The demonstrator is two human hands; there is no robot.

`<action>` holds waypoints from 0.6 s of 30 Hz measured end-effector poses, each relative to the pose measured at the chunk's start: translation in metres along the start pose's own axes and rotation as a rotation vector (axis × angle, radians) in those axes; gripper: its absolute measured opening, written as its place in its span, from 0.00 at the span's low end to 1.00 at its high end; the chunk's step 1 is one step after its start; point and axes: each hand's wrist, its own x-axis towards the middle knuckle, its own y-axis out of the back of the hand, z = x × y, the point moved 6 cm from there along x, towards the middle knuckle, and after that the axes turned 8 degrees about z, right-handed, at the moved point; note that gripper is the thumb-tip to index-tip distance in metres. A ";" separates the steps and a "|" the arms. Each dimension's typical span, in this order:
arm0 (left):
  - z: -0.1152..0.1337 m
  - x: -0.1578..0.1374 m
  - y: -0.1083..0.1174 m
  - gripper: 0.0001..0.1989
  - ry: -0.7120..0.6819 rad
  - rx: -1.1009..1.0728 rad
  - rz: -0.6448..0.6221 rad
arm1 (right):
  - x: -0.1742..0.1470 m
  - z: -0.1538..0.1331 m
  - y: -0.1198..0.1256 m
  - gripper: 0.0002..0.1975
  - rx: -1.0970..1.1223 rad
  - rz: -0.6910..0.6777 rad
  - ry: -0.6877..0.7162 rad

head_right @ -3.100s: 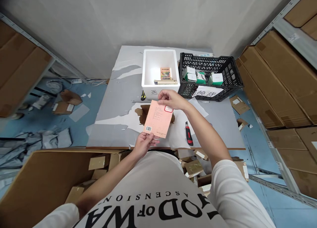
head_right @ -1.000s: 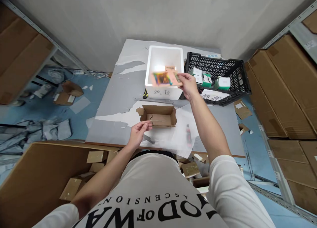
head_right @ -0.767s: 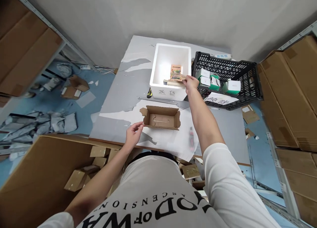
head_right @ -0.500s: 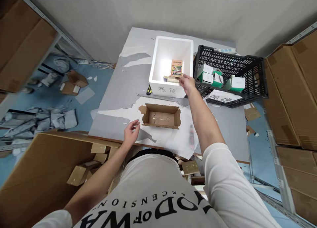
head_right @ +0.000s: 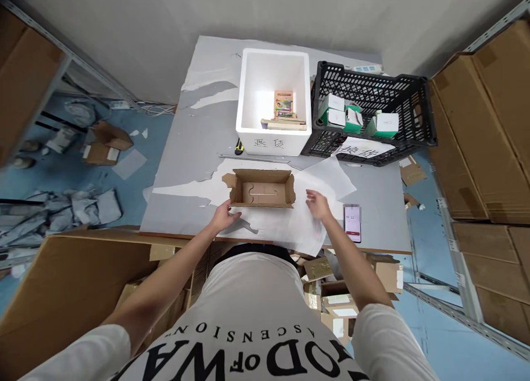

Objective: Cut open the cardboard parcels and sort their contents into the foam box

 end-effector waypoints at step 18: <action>-0.024 -0.017 -0.014 0.28 0.073 -0.295 0.082 | -0.066 0.009 -0.095 0.19 0.081 -0.090 0.029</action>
